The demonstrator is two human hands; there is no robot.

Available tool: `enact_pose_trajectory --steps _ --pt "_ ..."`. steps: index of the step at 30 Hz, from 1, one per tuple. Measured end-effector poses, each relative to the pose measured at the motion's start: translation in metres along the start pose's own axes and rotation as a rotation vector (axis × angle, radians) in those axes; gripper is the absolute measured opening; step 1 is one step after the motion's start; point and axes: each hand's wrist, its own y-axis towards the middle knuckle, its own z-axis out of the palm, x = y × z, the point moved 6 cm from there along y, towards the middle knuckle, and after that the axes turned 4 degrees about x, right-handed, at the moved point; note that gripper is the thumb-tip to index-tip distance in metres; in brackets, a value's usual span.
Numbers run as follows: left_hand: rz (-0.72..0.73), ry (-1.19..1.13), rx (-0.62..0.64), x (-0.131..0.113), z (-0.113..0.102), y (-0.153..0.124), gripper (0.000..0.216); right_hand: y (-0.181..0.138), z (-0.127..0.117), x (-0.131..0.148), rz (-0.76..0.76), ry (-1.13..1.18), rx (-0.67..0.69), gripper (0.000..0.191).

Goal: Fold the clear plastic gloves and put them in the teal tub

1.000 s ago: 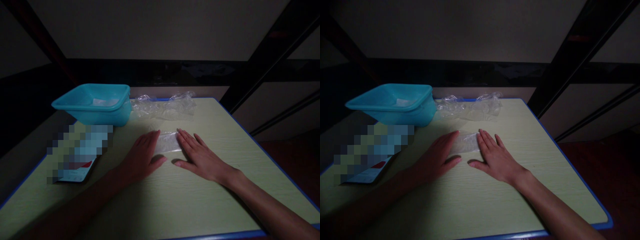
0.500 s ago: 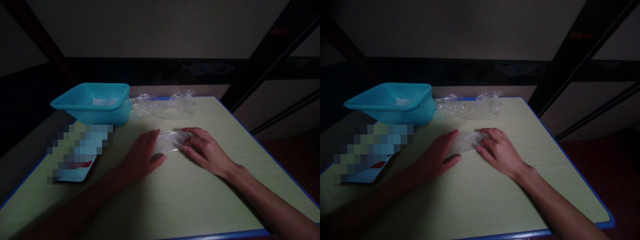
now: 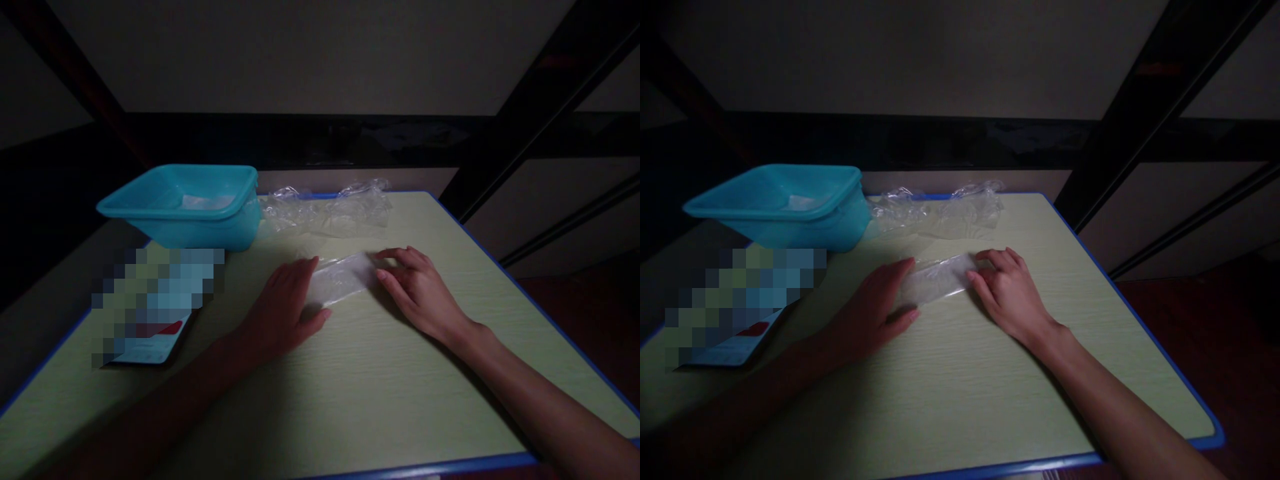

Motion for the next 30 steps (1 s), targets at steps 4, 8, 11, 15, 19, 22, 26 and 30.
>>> enact_pose_trajectory --steps 4,8,11,15,19,22,26,30 --pt "0.002 0.005 -0.062 0.001 -0.006 -0.001 0.057 -0.002 -0.004 -0.007 0.089 -0.104 -0.068 0.036" --pt "-0.051 -0.031 -0.122 0.005 -0.013 -0.001 0.054 -0.002 -0.002 0.006 0.011 -0.002 -0.024 0.034" --pt "-0.103 -0.069 -0.158 0.008 -0.017 -0.001 0.051 -0.002 0.007 0.021 -0.066 0.042 0.082 0.034" --pt "-0.145 -0.104 -0.162 0.01 -0.019 -0.002 0.047 -0.004 0.014 0.028 -0.076 0.036 0.162 0.034" --pt "-0.144 -0.12 -0.179 0.009 -0.02 -0.001 0.045 -0.004 0.016 0.025 -0.051 0.011 0.197 0.033" --pt "-0.136 -0.124 -0.183 0.009 -0.02 -0.001 0.045 -0.004 0.016 0.024 -0.043 -0.012 0.21 0.033" --pt "-0.131 -0.14 -0.161 0.009 -0.018 -0.001 0.045 -0.003 0.016 0.024 -0.042 -0.021 0.214 0.033" --pt "-0.156 -0.25 -0.093 0.012 -0.012 0.002 0.046 -0.003 0.016 0.023 -0.047 0.005 0.221 0.032"
